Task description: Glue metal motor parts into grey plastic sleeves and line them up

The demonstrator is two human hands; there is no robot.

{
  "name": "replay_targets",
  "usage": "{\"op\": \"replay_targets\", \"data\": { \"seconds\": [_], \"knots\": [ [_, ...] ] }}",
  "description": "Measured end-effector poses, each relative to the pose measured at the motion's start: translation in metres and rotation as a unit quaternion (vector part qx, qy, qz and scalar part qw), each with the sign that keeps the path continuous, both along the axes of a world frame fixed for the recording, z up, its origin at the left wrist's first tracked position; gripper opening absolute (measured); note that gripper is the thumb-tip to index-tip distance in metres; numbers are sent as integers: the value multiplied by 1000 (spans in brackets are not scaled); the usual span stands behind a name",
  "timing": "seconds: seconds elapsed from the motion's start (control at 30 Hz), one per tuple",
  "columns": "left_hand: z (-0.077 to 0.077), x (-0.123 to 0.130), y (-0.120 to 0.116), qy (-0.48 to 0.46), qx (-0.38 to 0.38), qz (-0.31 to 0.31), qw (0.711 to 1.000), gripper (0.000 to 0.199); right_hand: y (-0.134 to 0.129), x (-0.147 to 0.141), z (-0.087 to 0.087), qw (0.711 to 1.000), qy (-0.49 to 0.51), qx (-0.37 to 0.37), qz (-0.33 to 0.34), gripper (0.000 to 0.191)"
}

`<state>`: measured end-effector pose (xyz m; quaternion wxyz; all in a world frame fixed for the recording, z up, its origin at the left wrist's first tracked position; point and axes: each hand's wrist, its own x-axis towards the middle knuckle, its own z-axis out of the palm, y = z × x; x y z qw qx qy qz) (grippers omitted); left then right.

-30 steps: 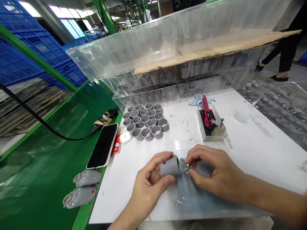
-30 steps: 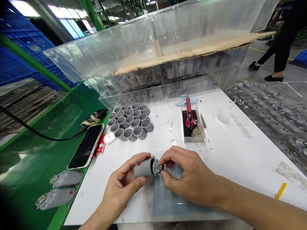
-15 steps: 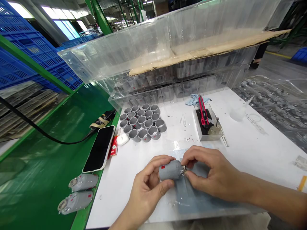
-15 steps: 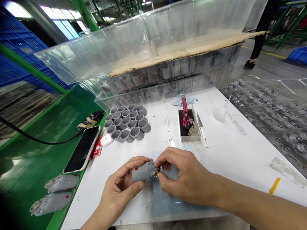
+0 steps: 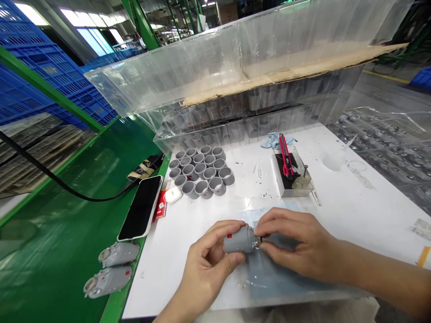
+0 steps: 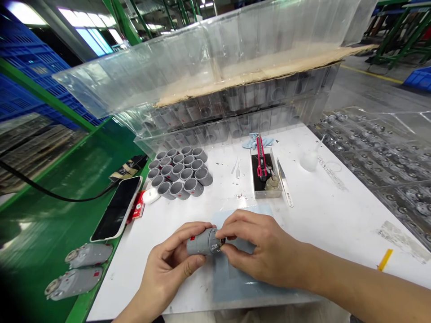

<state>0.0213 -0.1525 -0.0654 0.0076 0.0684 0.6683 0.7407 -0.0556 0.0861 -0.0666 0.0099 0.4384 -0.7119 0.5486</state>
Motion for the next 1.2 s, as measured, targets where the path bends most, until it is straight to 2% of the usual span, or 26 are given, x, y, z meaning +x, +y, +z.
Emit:
{"op": "replay_targets", "data": {
  "seconds": [0.23,0.4,0.6,0.7,0.8,0.93,1.0,1.07,1.13,1.2],
  "knots": [
    [-2,5,1,-8,-13,-11,1000,35,-1,2,1,998,65,-13,-12,35],
    [-2,2,3,-12,11,-5,1000,35,0,0,2,998,56,1,-2,33],
    [2,3,1,25,-7,4,1000,29,6,-2,4,997,55,41,23,27],
    [4,8,0,-15,-52,3,999,34,11,2,7,992,98,80,11,23],
    [1,13,4,-38,-112,14,993,48,15,10,5,984,133,118,-19,17],
    [-2,13,15,-5,-210,37,977,54,20,19,1,979,135,148,-35,11],
    [0,9,20,25,-248,22,968,50,27,20,4,977,125,168,-31,15],
    [2,5,25,61,-254,2,965,48,42,16,11,980,115,159,-36,20],
    [3,3,30,99,-237,-14,966,49,64,7,18,983,103,121,-89,21],
    [1,2,34,129,-221,-20,966,49,90,-11,21,970,75,84,-218,13]
  ]
}}
